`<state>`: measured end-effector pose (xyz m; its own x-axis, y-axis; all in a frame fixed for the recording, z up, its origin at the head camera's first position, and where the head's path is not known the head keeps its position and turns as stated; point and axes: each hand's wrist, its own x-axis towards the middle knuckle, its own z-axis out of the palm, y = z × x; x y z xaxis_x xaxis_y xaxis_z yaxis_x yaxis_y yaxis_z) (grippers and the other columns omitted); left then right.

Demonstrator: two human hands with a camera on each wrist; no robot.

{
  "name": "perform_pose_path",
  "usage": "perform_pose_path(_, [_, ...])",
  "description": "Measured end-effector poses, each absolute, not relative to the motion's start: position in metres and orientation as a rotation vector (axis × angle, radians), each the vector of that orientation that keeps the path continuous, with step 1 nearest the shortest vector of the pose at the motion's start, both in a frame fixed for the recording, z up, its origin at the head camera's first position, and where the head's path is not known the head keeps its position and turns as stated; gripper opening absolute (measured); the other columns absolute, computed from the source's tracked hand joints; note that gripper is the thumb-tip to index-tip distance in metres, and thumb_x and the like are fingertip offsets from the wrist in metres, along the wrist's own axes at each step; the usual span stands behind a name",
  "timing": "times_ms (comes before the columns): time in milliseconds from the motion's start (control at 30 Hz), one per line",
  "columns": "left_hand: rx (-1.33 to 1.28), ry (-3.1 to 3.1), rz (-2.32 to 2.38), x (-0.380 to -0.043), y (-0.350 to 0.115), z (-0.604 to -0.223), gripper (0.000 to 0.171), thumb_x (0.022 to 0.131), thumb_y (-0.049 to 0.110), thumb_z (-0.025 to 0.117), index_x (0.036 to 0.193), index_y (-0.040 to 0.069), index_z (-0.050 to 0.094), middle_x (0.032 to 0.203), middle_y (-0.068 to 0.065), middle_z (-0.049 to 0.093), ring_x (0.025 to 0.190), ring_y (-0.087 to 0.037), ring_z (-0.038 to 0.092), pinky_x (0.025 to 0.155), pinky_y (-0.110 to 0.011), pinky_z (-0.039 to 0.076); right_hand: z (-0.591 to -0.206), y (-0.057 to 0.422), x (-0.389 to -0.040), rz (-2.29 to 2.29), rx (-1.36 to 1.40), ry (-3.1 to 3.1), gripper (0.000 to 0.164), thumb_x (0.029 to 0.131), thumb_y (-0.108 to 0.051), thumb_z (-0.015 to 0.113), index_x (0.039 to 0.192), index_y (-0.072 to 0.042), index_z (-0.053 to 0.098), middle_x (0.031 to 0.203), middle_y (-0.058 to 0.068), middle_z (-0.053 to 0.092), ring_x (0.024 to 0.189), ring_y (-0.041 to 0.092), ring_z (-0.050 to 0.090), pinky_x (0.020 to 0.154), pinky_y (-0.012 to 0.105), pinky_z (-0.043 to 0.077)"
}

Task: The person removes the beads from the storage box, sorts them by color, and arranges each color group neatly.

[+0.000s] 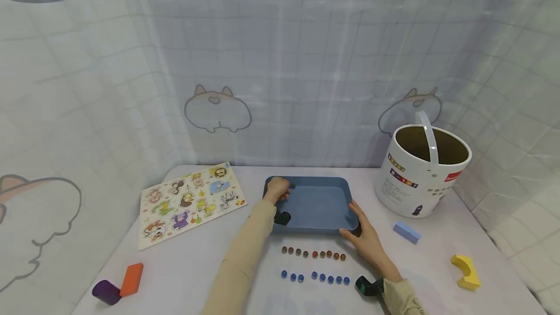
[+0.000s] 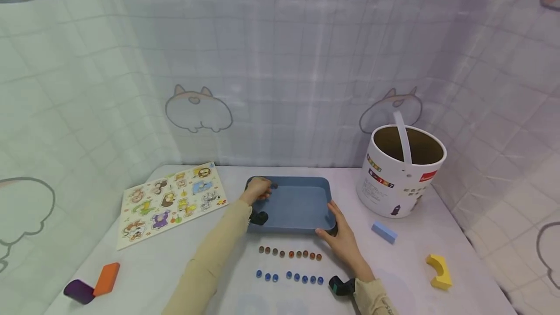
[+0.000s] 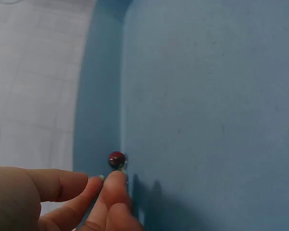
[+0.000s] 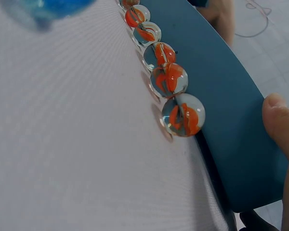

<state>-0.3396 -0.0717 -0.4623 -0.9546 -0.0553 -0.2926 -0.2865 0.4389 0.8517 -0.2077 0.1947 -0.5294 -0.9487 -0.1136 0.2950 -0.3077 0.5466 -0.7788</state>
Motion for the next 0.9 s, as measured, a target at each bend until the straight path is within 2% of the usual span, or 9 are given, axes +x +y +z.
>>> perform_pose_path(200, [-0.208,2.580,1.485,-0.340,-0.048,-0.471,0.022,0.092,0.011,0.063,0.109,0.000,0.072,0.074,-0.014,0.069,0.051,-0.014,0.058,0.050,-0.025,0.047,-0.532,0.194,-0.208,1.354,0.350,-2.583,0.081,0.086,-0.028,0.073,0.152,-0.008,0.029,0.161,0.011,0.022,0.144,0.043,0.025,0.110,0.062,0.024])
perform_pose_path(300, [-0.172,2.686,1.418,-0.337,-0.033,-0.472,0.021,0.089,0.015,0.070,0.103,0.000,0.075,0.077,-0.017,0.072,0.050,-0.017,0.059,0.047,-0.024,0.043,-0.532,0.194,-0.208,1.350,0.342,-2.581,0.081,0.086,-0.028,0.073,0.152,-0.009,0.029,0.161,0.012,0.023,0.145,0.043,0.025,0.110,0.062,0.023])
perform_pose_path(467, [-0.300,2.900,1.199,-0.340,0.001,-0.471,0.042,0.082,0.037,0.077,0.095,-0.004,0.075,0.070,-0.016,0.071,0.044,-0.015,0.048,0.042,-0.025,0.035,-0.531,0.194,-0.209,1.340,0.334,-2.592,0.081,0.086,-0.028,0.073,0.152,-0.010,0.029,0.161,0.011,0.023,0.145,0.041,0.025,0.111,0.060,0.023])
perform_pose_path(567, [-0.432,2.960,1.099,-0.347,0.018,-0.474,0.049,0.079,0.043,0.078,0.097,-0.003,0.073,0.068,-0.015,0.069,0.044,-0.016,0.051,0.041,-0.027,0.035,-0.533,0.189,-0.210,1.359,0.334,-2.585,0.081,0.086,-0.029,0.074,0.152,-0.010,0.031,0.161,0.010,0.024,0.145,0.040,0.025,0.118,0.032,0.021])
perform_pose_path(633, [-0.484,2.958,1.060,-0.350,0.023,-0.478,0.044,0.080,0.042,0.077,0.095,0.000,0.074,0.070,-0.014,0.070,0.047,-0.018,0.057,0.042,-0.028,0.039,-0.534,0.185,-0.210,1.354,0.344,-2.585,0.079,0.086,-0.030,0.073,0.151,-0.012,0.033,0.160,0.008,0.026,0.145,0.038,0.027,0.114,0.016,0.017])
perform_pose_path(700, [-0.501,2.943,1.050,-0.352,0.025,-0.482,0.039,0.082,0.040,0.076,0.092,0.002,0.074,0.069,-0.013,0.070,0.049,-0.019,0.060,0.042,-0.029,0.041,-0.536,0.182,-0.210,1.336,0.369,-2.572,0.071,0.086,-0.030,0.073,0.147,-0.013,0.041,0.159,0.007,0.029,0.144,0.037,0.028,0.108,0.008,0.016])
perform_pose_path(800, [-0.447,2.874,1.177,-0.353,0.023,-0.487,0.034,0.086,0.035,0.073,0.087,0.000,0.075,0.065,-0.012,0.069,0.046,-0.018,0.058,0.041,-0.028,0.042,-0.537,0.185,-0.209,1.275,0.401,-2.545,0.048,0.087,-0.026,0.073,0.132,-0.016,0.059,0.157,0.008,0.034,0.142,0.038,0.033,0.111,0.028,0.032])
perform_pose_path(900, [-0.384,2.773,1.367,-0.357,0.021,-0.486,0.030,0.088,0.028,0.069,0.086,-0.002,0.073,0.052,-0.008,0.062,0.039,-0.015,0.053,0.038,-0.025,0.038,-0.535,0.192,-0.211,1.237,0.421,-2.485,0.020,0.085,-0.017,0.074,0.104,-0.020,0.072,0.154,0.013,0.038,0.133,0.043,0.044,0.101,0.049,0.044])
